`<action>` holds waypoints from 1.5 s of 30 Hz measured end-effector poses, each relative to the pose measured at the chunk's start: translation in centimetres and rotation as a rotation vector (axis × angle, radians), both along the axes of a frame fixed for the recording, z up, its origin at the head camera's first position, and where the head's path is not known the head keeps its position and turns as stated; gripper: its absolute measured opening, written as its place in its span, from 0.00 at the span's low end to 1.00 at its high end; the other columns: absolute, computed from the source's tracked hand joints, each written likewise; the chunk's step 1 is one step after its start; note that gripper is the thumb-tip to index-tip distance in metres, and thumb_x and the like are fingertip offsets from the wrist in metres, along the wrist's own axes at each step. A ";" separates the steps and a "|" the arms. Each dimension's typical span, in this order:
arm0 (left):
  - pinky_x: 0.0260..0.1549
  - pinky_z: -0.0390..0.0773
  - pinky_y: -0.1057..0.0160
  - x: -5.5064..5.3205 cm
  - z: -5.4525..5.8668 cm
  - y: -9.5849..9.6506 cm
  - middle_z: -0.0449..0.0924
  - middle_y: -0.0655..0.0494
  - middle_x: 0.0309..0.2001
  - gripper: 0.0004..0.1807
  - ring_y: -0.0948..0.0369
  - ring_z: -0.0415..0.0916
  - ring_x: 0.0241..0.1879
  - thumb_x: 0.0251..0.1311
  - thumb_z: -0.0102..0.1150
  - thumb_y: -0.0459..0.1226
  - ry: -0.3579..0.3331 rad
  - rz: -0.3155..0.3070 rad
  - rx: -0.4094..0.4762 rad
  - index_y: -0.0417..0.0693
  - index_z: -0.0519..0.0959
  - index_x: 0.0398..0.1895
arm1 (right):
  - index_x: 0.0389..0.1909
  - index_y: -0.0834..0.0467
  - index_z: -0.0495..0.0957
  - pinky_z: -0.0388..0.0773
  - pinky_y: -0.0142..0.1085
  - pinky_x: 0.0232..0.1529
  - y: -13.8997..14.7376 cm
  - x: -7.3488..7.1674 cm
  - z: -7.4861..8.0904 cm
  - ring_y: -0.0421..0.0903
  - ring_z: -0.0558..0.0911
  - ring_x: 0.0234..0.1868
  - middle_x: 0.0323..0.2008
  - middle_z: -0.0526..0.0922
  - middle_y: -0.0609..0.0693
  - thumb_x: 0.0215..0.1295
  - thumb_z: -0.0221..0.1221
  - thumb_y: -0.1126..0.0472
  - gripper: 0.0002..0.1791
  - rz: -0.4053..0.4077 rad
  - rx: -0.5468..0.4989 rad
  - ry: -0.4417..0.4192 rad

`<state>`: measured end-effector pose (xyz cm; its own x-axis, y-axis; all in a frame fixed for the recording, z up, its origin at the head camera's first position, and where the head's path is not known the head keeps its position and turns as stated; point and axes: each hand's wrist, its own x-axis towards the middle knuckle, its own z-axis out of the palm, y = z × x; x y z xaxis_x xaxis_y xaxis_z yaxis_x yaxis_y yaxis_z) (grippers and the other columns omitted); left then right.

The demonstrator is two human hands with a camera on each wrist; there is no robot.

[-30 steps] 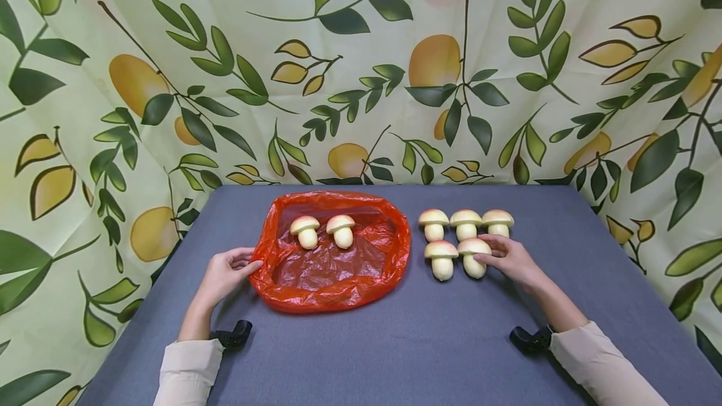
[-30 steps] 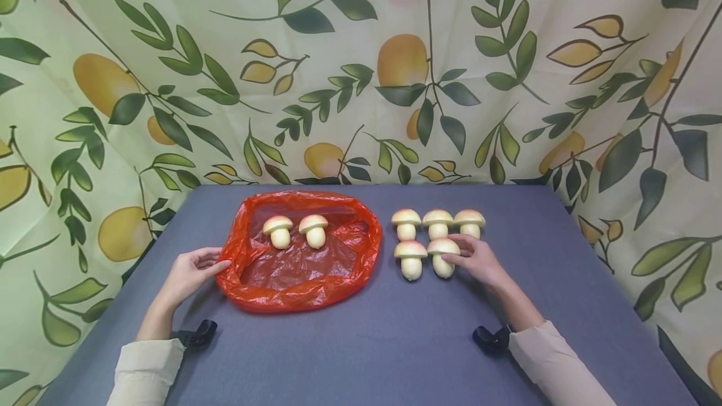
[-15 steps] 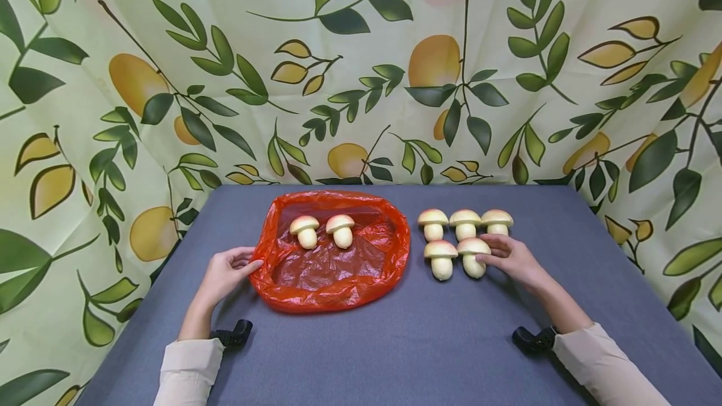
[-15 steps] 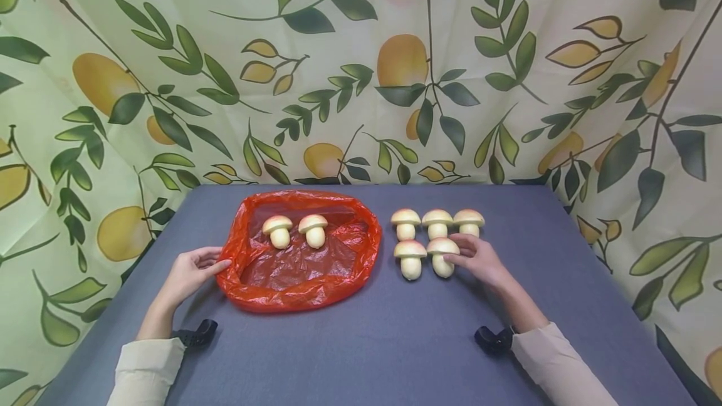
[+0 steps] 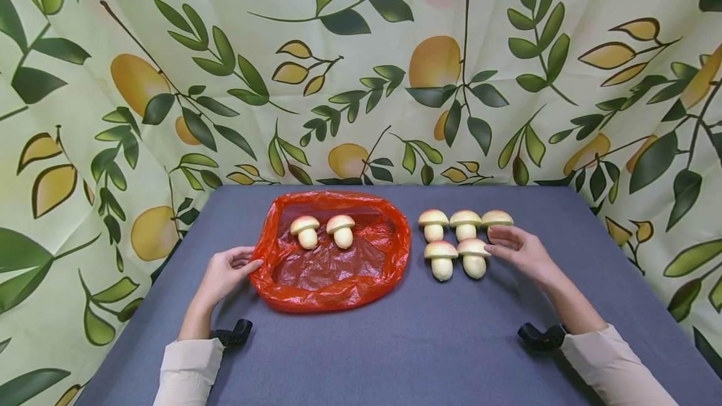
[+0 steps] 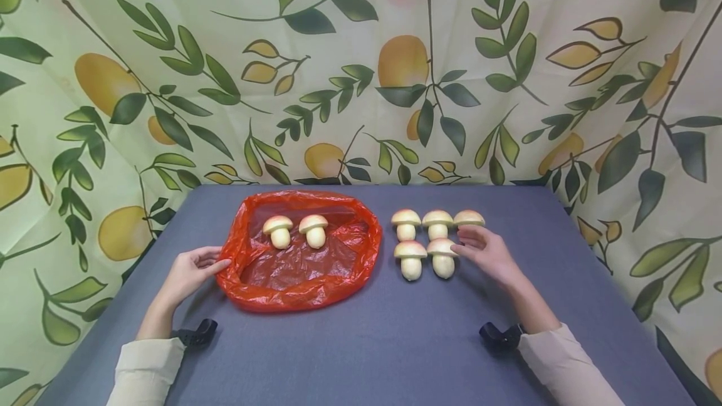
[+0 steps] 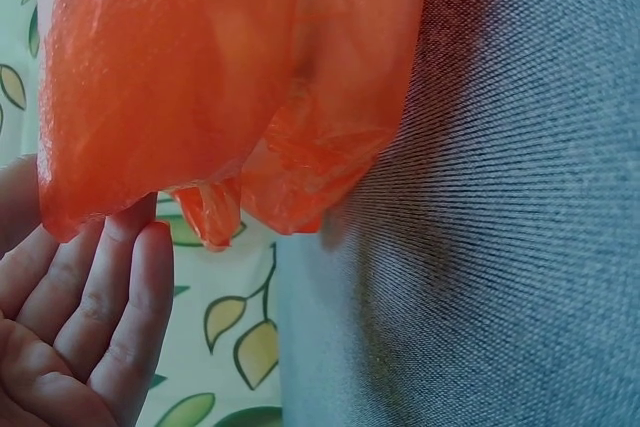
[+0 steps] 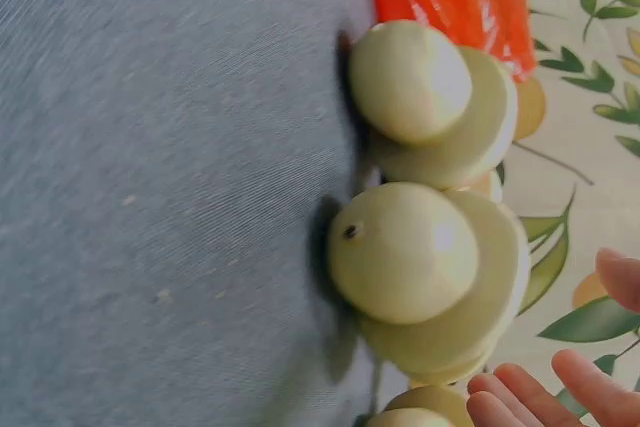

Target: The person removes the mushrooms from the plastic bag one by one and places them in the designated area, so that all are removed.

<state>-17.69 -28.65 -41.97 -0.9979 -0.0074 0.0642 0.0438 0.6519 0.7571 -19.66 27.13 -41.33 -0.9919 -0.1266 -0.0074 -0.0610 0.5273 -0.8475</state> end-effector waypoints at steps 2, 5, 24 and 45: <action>0.35 0.76 0.80 0.0 0.0 0.0 0.85 0.35 0.43 0.21 0.82 0.75 0.31 0.59 0.65 0.37 0.000 -0.001 0.003 0.30 0.79 0.50 | 0.64 0.71 0.63 0.73 0.16 0.42 -0.2 0.1 0.3 0.14 0.71 0.43 0.61 0.71 0.74 0.66 0.59 0.57 0.32 -0.004 -0.003 0.012; 0.34 0.76 0.80 0.1 0.0 0.0 0.85 0.35 0.43 0.21 0.82 0.75 0.32 0.58 0.65 0.37 0.000 -0.006 0.005 0.30 0.79 0.50 | 0.64 0.71 0.64 0.74 0.16 0.42 -0.4 0.1 0.7 0.14 0.71 0.43 0.61 0.71 0.74 0.66 0.60 0.57 0.32 -0.007 -0.001 0.024; 0.34 0.76 0.80 0.2 0.2 0.1 0.85 0.35 0.42 0.21 0.82 0.75 0.31 0.58 0.65 0.37 0.005 -0.007 0.015 0.30 0.79 0.50 | 0.60 0.74 0.67 0.76 0.18 0.44 -3.3 0.5 1.3 0.22 0.79 0.45 0.48 0.83 0.43 0.66 0.60 0.62 0.28 0.100 -0.135 0.078; 0.34 0.76 0.80 0.1 0.1 0.2 0.85 0.35 0.42 0.20 0.82 0.75 0.31 0.59 0.65 0.36 0.004 0.004 0.012 0.30 0.79 0.50 | 0.58 0.77 0.68 0.78 0.20 0.46 -7.2 0.1 1.8 0.27 0.81 0.47 0.56 0.73 0.78 0.65 0.58 0.68 0.24 0.227 -0.212 0.087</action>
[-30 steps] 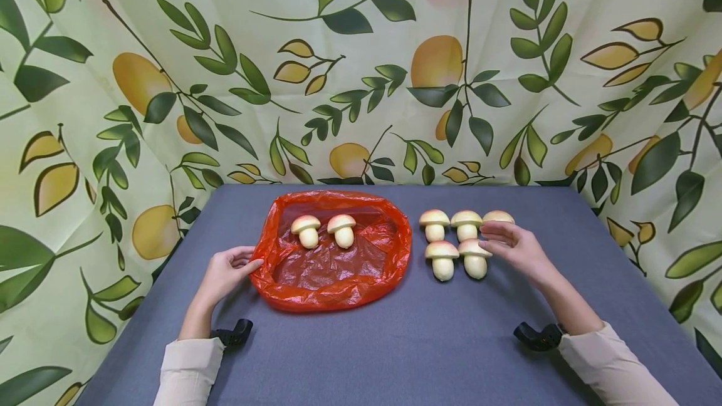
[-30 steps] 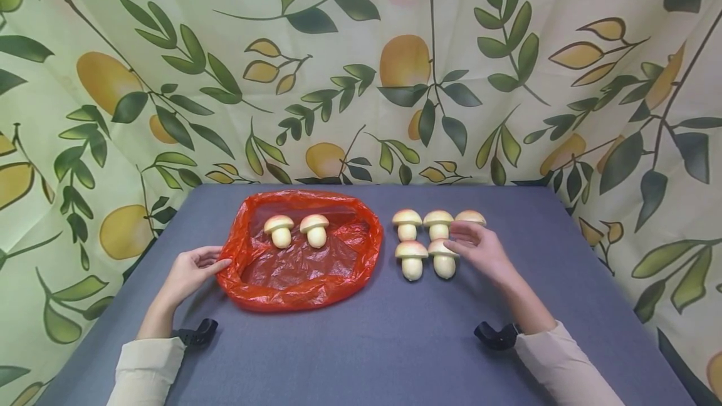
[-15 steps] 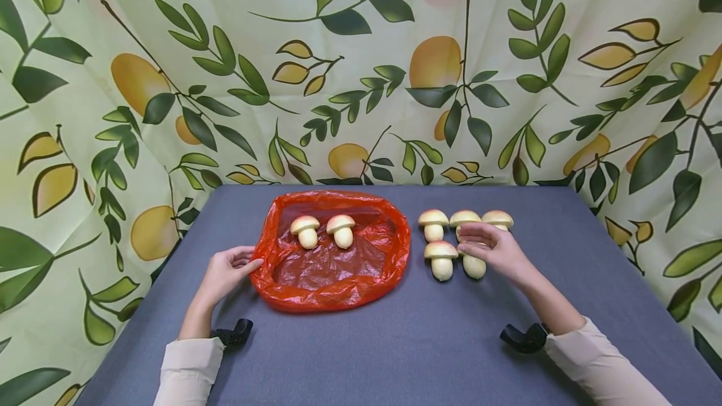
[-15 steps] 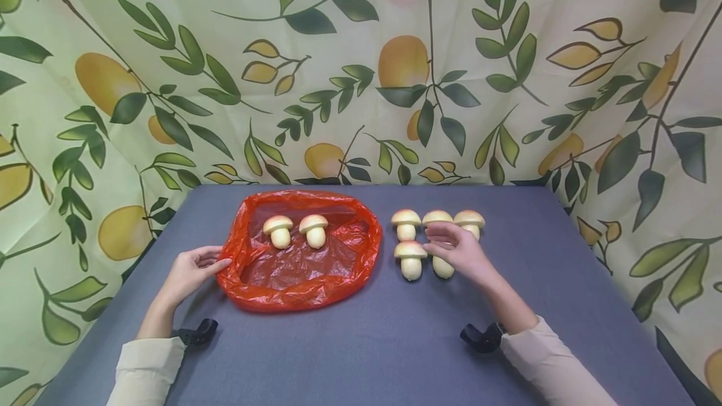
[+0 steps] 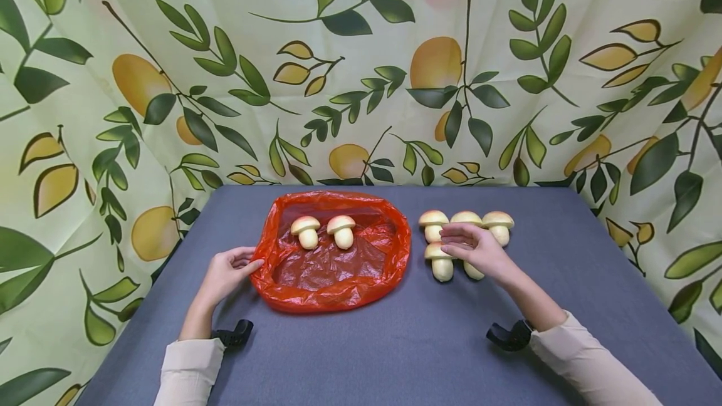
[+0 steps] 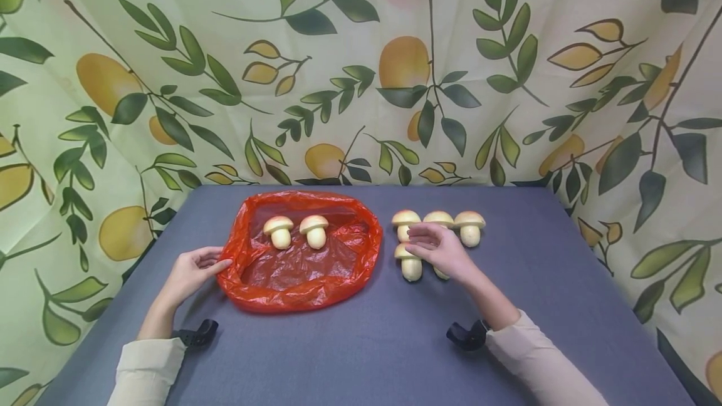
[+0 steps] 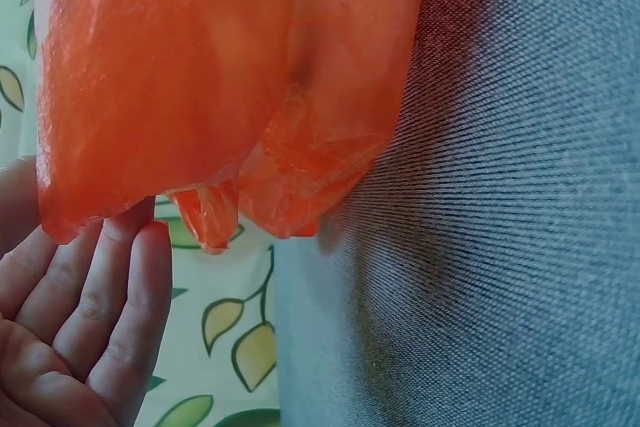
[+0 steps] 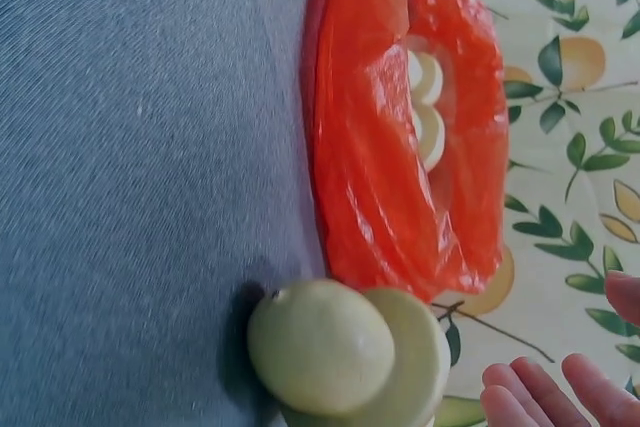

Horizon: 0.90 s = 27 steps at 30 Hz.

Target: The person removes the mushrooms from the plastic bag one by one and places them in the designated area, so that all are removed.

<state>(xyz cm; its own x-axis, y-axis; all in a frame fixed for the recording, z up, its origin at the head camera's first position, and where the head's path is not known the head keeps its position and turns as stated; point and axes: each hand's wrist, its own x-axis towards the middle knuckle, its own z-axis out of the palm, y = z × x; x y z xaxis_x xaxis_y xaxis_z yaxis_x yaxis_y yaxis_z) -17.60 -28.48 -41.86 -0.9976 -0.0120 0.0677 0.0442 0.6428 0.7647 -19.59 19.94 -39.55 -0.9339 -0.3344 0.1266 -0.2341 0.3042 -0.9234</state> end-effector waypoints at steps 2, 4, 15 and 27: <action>0.34 0.76 0.80 0.0 0.0 0.0 0.85 0.35 0.42 0.20 0.81 0.75 0.31 0.59 0.65 0.36 0.002 0.000 -0.003 0.29 0.79 0.50 | 0.58 0.77 0.68 0.78 0.20 0.46 -0.5 -0.1 -0.1 0.30 0.83 0.47 0.56 0.73 0.77 0.64 0.59 0.68 0.24 0.011 0.000 0.000; 0.34 0.76 0.80 0.0 0.0 0.1 0.85 0.35 0.42 0.20 0.82 0.75 0.31 0.59 0.65 0.36 0.003 -0.001 -0.004 0.30 0.79 0.50 | 0.58 0.76 0.68 0.77 0.20 0.47 -0.9 -0.2 -0.2 0.31 0.83 0.48 0.56 0.74 0.77 0.64 0.59 0.67 0.25 0.019 0.002 -0.012; 0.34 0.76 0.80 0.1 0.2 0.2 0.85 0.36 0.43 0.21 0.82 0.75 0.32 0.59 0.65 0.37 -0.006 -0.011 -0.001 0.30 0.79 0.50 | 0.58 0.74 0.70 0.79 0.23 0.47 -3.7 -0.6 -1.0 0.66 0.79 0.55 0.54 0.77 0.74 0.62 0.62 0.67 0.25 0.086 0.013 -0.051; 0.34 0.77 0.79 0.0 0.0 0.3 0.84 0.34 0.42 0.20 0.82 0.75 0.31 0.59 0.64 0.36 0.006 -0.011 0.005 0.29 0.79 0.50 | 0.57 0.75 0.70 0.81 0.29 0.49 -6.7 -1.0 -1.2 0.70 0.77 0.56 0.53 0.75 0.77 0.62 0.61 0.68 0.24 0.157 -0.027 -0.077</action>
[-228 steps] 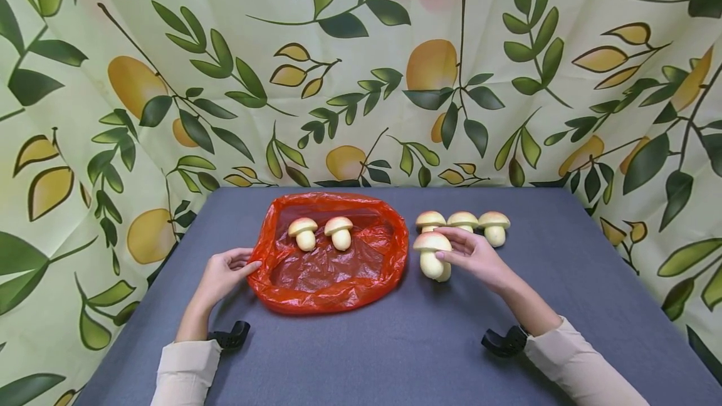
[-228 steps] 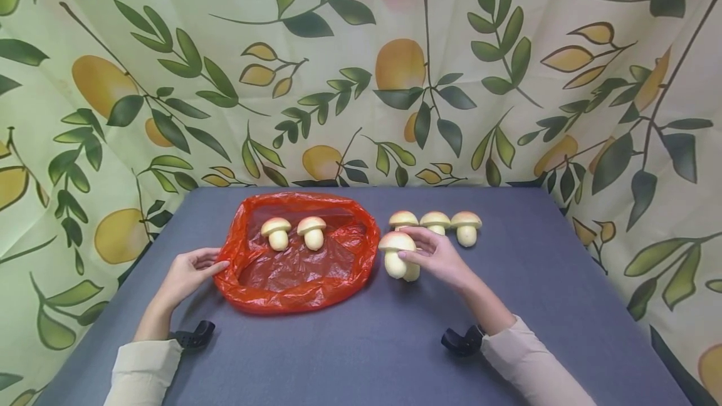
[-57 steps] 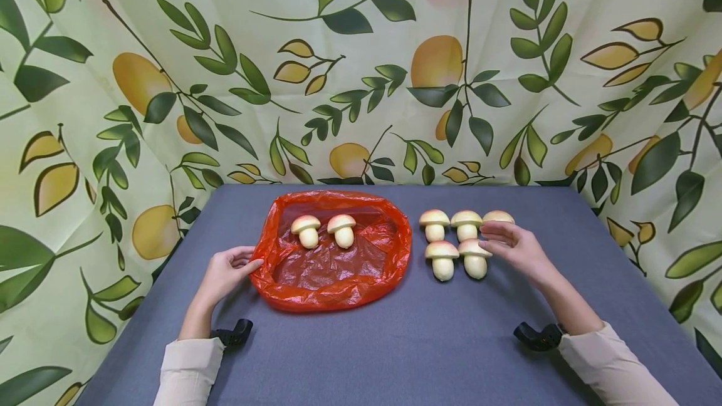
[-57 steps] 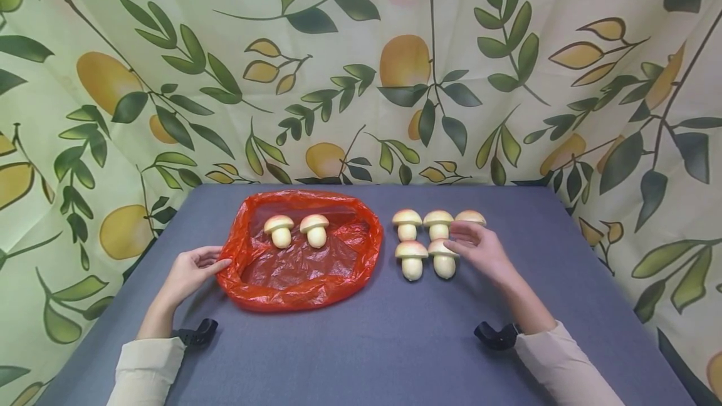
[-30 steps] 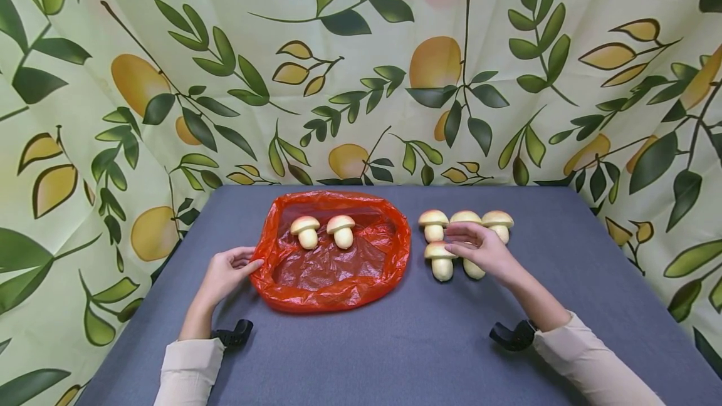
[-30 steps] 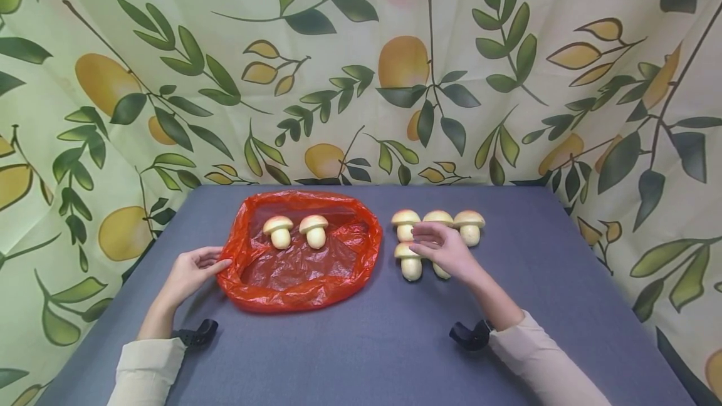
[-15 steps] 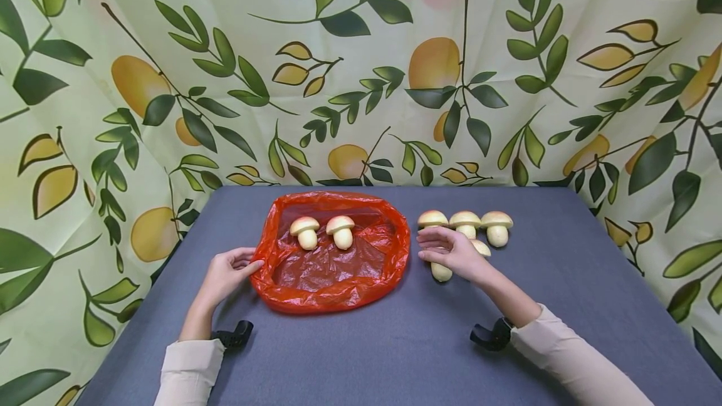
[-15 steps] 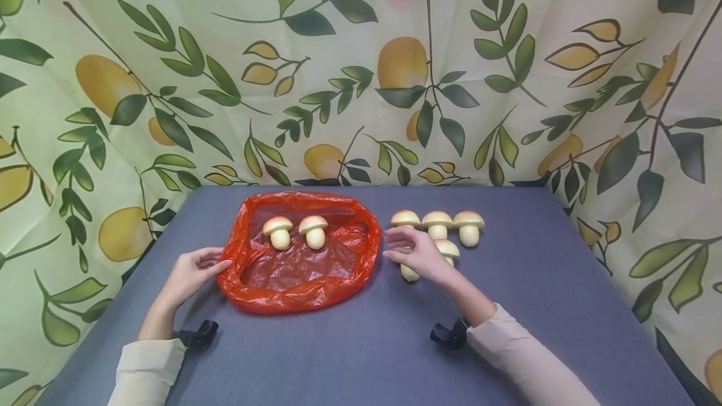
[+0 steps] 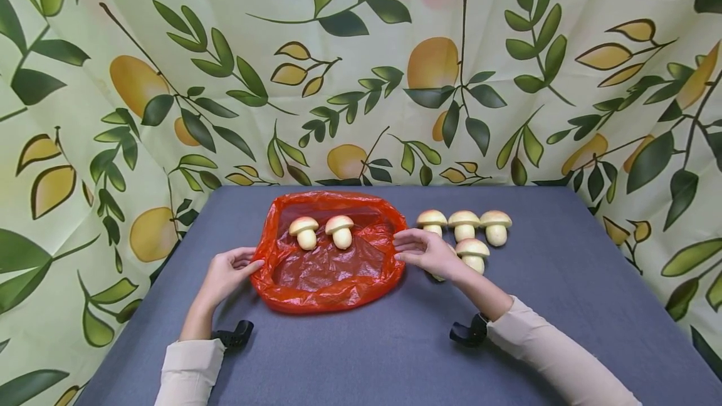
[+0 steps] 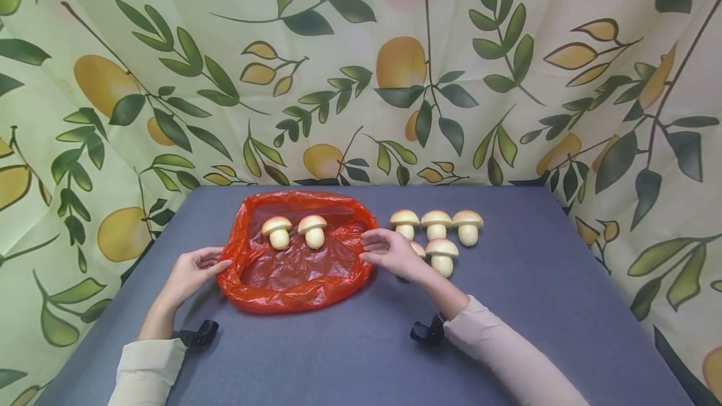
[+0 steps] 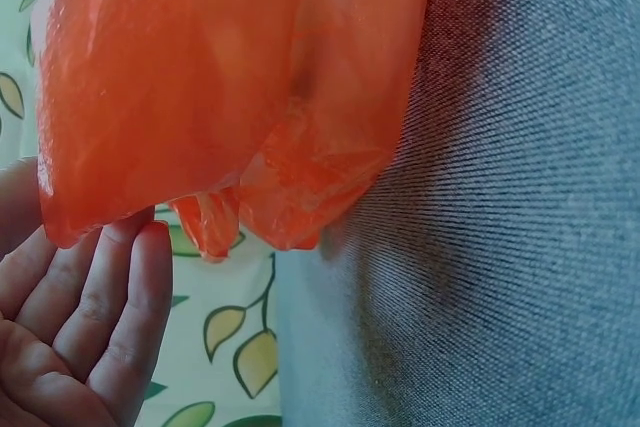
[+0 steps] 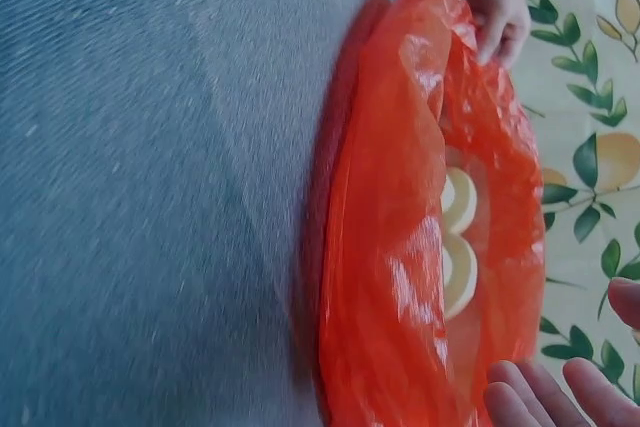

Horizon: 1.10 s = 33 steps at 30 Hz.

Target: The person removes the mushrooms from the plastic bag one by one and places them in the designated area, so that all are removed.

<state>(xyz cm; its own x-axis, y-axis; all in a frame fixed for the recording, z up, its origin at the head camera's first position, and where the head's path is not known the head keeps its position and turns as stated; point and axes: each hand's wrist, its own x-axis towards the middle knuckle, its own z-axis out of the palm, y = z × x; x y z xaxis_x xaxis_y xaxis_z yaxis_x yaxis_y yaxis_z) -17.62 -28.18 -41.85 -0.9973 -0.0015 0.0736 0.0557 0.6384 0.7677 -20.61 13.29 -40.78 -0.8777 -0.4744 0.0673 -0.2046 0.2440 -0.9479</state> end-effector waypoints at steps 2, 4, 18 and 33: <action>0.34 0.77 0.79 0.0 0.0 0.0 0.84 0.34 0.42 0.20 0.82 0.75 0.31 0.59 0.64 0.36 0.000 -0.002 0.003 0.29 0.79 0.50 | 0.57 0.75 0.70 0.81 0.31 0.49 -0.6 0.0 -0.1 0.69 0.77 0.56 0.54 0.75 0.76 0.62 0.61 0.67 0.24 0.008 0.002 -0.010; 0.34 0.76 0.80 0.0 -0.1 0.0 0.84 0.34 0.42 0.20 0.82 0.75 0.31 0.59 0.64 0.36 -0.002 -0.001 0.001 0.29 0.79 0.50 | 0.57 0.76 0.70 0.81 0.32 0.50 -1.1 0.0 -0.2 0.68 0.78 0.55 0.53 0.76 0.76 0.62 0.61 0.67 0.25 0.013 0.003 -0.016; 0.33 0.76 0.79 0.1 0.3 0.0 0.85 0.36 0.43 0.21 0.81 0.75 0.32 0.59 0.65 0.38 -0.027 0.004 -0.005 0.31 0.79 0.51 | 0.53 0.76 0.73 0.83 0.42 0.49 -4.7 -0.6 -1.0 0.61 0.84 0.50 0.51 0.79 0.73 0.61 0.62 0.66 0.23 0.013 0.087 -0.007; 0.33 0.77 0.79 -0.1 0.2 0.0 0.85 0.34 0.41 0.18 0.82 0.75 0.30 0.58 0.64 0.34 0.017 -0.004 0.015 0.29 0.79 0.48 | 0.52 0.73 0.76 0.83 0.39 0.49 -8.2 -2.5 -1.9 0.56 0.86 0.48 0.47 0.84 0.67 0.59 0.63 0.64 0.22 -0.101 0.101 -0.081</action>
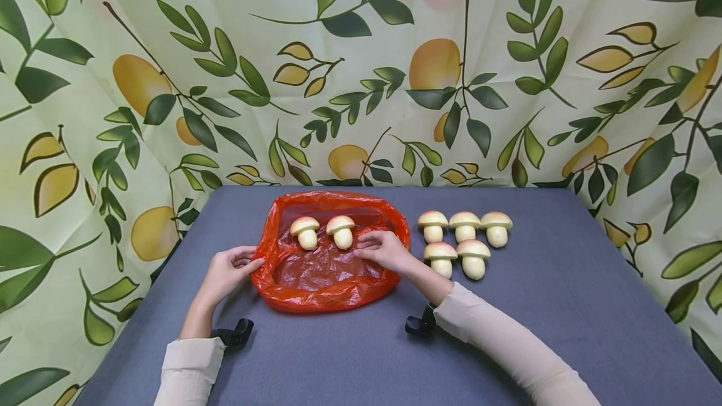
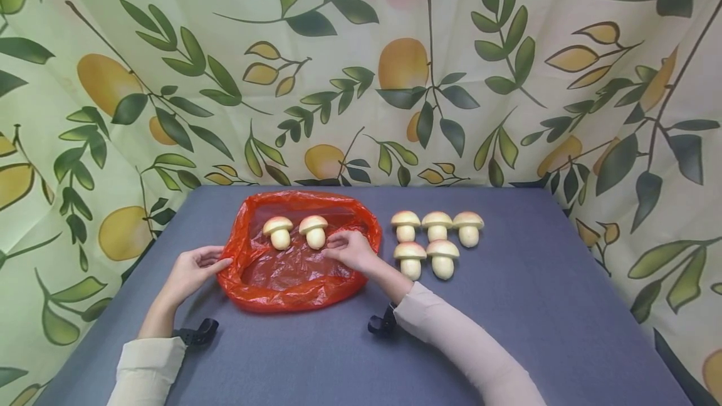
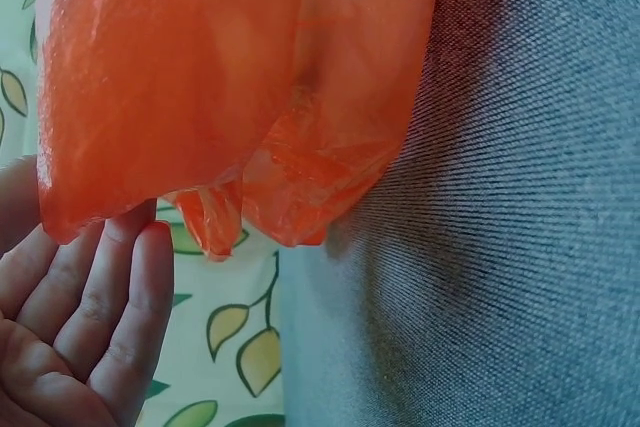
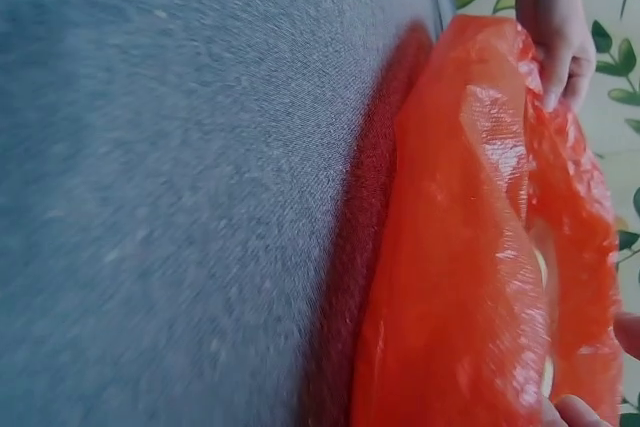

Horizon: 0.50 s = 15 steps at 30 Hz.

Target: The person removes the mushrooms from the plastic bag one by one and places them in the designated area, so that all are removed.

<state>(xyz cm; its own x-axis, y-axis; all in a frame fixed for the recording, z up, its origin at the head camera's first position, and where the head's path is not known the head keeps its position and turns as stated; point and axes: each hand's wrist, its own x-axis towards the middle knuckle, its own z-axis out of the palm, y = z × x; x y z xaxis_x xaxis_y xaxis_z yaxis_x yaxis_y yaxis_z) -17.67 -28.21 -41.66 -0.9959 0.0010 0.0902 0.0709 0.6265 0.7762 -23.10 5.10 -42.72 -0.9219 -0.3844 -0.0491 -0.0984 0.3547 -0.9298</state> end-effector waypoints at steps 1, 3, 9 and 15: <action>0.33 0.77 0.79 0.0 0.0 0.0 0.85 0.34 0.41 0.18 0.82 0.75 0.30 0.58 0.64 0.34 -0.001 -0.001 0.000 0.29 0.79 0.48 | 0.51 0.73 0.76 0.83 0.38 0.49 -0.3 -0.1 -0.1 0.55 0.86 0.48 0.47 0.84 0.67 0.59 0.64 0.64 0.22 -0.016 -0.010 -0.017; 0.33 0.77 0.79 0.0 0.0 0.0 0.85 0.34 0.41 0.19 0.82 0.75 0.30 0.58 0.65 0.35 -0.006 -0.004 -0.003 0.29 0.79 0.48 | 0.51 0.71 0.77 0.83 0.36 0.48 -0.8 -0.4 -0.3 0.52 0.86 0.46 0.46 0.85 0.66 0.58 0.65 0.63 0.22 -0.047 -0.023 -0.050; 0.33 0.77 0.79 0.0 0.1 0.1 0.85 0.35 0.42 0.19 0.81 0.75 0.31 0.58 0.65 0.36 -0.020 -0.002 -0.001 0.29 0.79 0.49 | 0.48 0.68 0.80 0.83 0.32 0.40 -2.2 -0.9 -0.9 0.43 0.86 0.39 0.43 0.87 0.63 0.56 0.67 0.62 0.20 -0.146 -0.026 -0.113; 0.33 0.77 0.79 0.0 0.0 0.1 0.85 0.34 0.41 0.19 0.82 0.75 0.31 0.58 0.65 0.35 -0.009 -0.004 -0.010 0.29 0.79 0.48 | 0.50 0.68 0.78 0.83 0.34 0.37 -3.0 -1.5 -0.9 0.41 0.84 0.35 0.43 0.87 0.63 0.56 0.68 0.60 0.23 -0.237 -0.009 -0.165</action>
